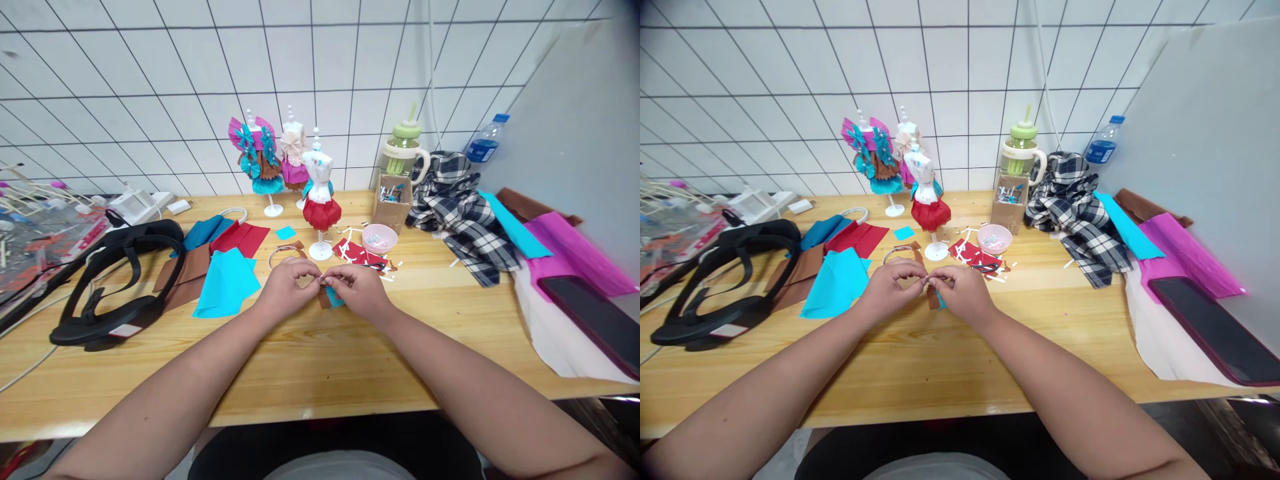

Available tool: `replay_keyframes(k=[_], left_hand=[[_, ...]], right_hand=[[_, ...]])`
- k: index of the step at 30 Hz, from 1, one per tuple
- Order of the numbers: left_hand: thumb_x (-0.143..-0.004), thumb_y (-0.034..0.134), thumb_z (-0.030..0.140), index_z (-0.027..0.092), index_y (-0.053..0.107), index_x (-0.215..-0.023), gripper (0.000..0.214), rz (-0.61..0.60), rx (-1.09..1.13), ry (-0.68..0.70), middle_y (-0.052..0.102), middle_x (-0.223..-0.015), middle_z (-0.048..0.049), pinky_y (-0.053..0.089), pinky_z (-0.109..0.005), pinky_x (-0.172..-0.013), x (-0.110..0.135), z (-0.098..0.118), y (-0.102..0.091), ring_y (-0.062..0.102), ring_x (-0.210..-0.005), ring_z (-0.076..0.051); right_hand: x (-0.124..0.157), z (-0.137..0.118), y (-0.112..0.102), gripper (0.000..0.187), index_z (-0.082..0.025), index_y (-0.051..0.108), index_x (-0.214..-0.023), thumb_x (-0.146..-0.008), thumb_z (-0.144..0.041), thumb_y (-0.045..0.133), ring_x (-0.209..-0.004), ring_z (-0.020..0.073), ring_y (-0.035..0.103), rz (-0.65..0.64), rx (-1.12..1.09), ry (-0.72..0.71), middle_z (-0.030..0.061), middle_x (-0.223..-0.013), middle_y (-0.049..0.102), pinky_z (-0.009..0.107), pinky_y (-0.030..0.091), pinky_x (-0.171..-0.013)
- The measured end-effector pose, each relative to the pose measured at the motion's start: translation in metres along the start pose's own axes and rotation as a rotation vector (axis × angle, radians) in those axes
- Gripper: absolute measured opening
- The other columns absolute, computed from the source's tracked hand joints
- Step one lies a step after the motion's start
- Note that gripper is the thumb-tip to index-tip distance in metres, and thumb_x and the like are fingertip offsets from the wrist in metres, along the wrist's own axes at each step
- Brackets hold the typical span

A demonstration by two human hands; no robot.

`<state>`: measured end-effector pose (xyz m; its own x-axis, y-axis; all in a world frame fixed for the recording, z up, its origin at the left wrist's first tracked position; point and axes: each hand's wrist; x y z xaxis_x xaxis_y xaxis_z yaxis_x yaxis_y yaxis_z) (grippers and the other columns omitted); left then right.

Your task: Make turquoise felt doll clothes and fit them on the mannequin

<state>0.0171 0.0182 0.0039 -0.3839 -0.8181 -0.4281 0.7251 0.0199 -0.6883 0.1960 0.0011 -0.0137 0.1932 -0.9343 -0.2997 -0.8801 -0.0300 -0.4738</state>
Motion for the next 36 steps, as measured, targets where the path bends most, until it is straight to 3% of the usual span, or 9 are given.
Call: replay_keyframes(k=[5, 12, 29, 33, 36], left_hand=[[-0.077, 0.064, 0.022, 0.020, 0.073, -0.073, 0.010, 0.013, 0.004, -0.007, 0.074, -0.080, -0.0010, 0.050, -0.031, -0.078, 0.000, -0.004, 0.001, 0.068, -0.078, -0.017], [-0.075, 0.065, 0.022, 0.020, 0.072, -0.068, 0.010, 0.020, -0.012, -0.014, 0.074, -0.073, -0.0012, 0.050, -0.031, -0.075, 0.001, -0.002, 0.000, 0.067, -0.074, -0.017], [-0.072, 0.063, 0.016, 0.021, 0.071, -0.068, 0.010, -0.059, 0.017, -0.049, 0.073, -0.075, 0.0008, 0.048, -0.029, -0.076, 0.001, 0.009, -0.002, 0.065, -0.075, -0.016], [-0.072, 0.062, 0.017, 0.021, 0.070, -0.068, 0.009, -0.064, 0.033, -0.056, 0.072, -0.075, 0.0006, 0.048, -0.029, -0.075, 0.000, 0.007, -0.002, 0.065, -0.074, -0.016], [-0.074, 0.062, 0.020, 0.021, 0.070, -0.069, 0.009, -0.056, 0.026, -0.057, 0.072, -0.074, 0.0005, 0.048, -0.030, -0.074, 0.000, 0.004, -0.002, 0.065, -0.074, -0.016]], right_hand=[[0.002, -0.003, -0.002, 0.013, -0.021, 0.075, -0.089, -0.084, -0.020, 0.063, -0.072, 0.0148, 0.064, 0.041, 0.142, -0.111, 0.0019, -0.085, 0.075, 0.025, 0.047, -0.069], [0.003, -0.003, 0.000, 0.009, -0.021, 0.071, -0.085, -0.083, -0.020, 0.063, -0.069, 0.0137, 0.063, 0.067, 0.207, -0.160, 0.0003, -0.082, 0.073, 0.025, 0.046, -0.067], [0.001, -0.006, 0.002, 0.002, -0.019, 0.060, -0.073, -0.072, -0.019, 0.059, -0.054, 0.0095, 0.052, -0.006, 0.098, -0.004, -0.0033, -0.063, 0.060, 0.021, 0.038, -0.055], [-0.001, -0.002, 0.003, 0.002, -0.020, 0.057, -0.073, -0.072, -0.022, 0.057, -0.048, 0.0085, 0.047, -0.034, -0.009, 0.089, -0.0061, -0.057, 0.054, 0.020, 0.036, -0.050], [-0.005, 0.004, 0.001, 0.004, -0.021, 0.054, -0.073, -0.072, -0.024, 0.056, -0.048, 0.0089, 0.046, 0.014, -0.049, 0.151, -0.0069, -0.057, 0.051, 0.021, 0.035, -0.048]])
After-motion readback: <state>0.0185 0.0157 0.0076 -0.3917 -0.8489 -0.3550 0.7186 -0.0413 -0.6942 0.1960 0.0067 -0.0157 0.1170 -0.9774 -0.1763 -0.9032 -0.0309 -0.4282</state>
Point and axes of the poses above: each hand's wrist, its own x-axis away from the middle knuckle, its own y-axis out of the palm, z = x × y
